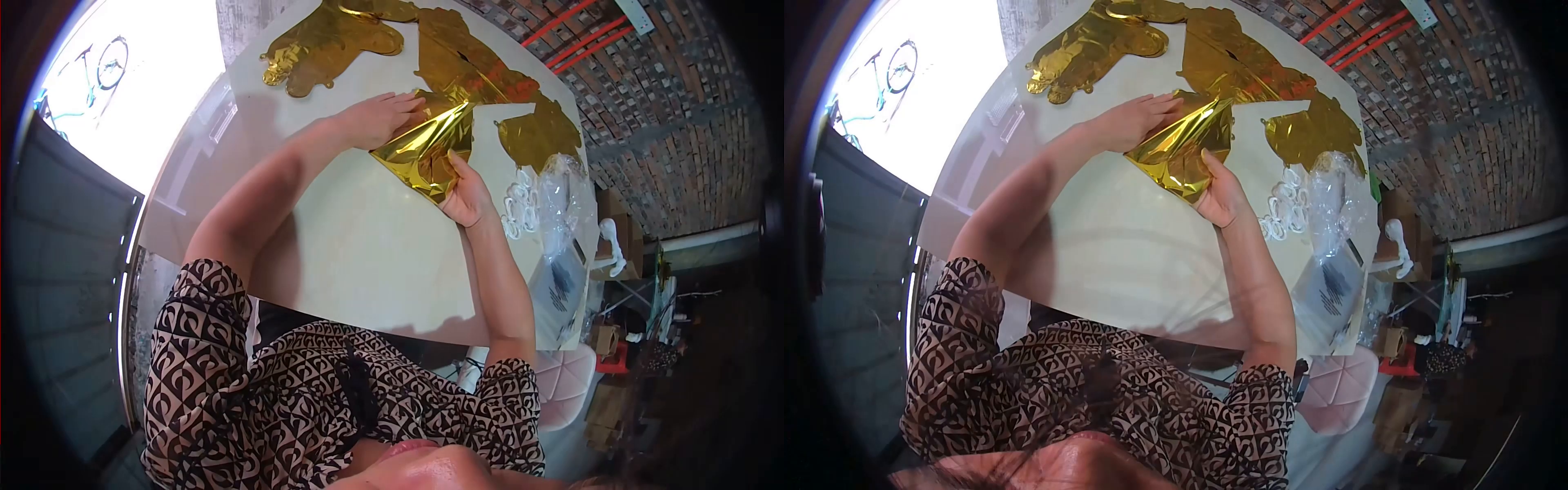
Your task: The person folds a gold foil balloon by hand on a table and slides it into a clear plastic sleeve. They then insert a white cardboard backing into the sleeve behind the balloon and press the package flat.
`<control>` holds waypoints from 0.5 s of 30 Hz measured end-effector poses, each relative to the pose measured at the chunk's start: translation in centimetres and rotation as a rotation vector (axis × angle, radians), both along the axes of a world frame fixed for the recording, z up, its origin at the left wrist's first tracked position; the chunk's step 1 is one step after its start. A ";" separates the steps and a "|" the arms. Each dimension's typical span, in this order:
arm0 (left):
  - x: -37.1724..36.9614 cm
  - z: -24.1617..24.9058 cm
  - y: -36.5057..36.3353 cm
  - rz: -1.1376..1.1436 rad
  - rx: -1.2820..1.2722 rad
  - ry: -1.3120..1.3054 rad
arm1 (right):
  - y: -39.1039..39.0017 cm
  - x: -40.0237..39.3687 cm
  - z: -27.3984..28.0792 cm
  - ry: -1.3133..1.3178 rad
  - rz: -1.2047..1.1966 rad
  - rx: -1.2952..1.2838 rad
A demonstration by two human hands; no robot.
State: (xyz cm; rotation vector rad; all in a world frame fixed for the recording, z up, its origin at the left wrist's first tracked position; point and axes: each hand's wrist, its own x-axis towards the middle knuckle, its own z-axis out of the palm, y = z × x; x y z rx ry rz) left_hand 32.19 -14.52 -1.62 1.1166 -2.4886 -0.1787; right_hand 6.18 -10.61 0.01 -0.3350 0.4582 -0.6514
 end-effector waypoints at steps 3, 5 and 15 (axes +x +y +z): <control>0.2 -0.2 -0.1 0.003 -0.019 0.044 | 0.0 0.3 0.1 -0.008 0.012 -0.011; 0.3 -0.8 -0.5 0.065 0.071 0.375 | 0.1 0.4 0.1 0.013 -0.001 -0.019; 0.1 3.8 4.9 0.344 0.803 0.566 | -1.5 -0.9 -1.5 0.140 0.020 -0.109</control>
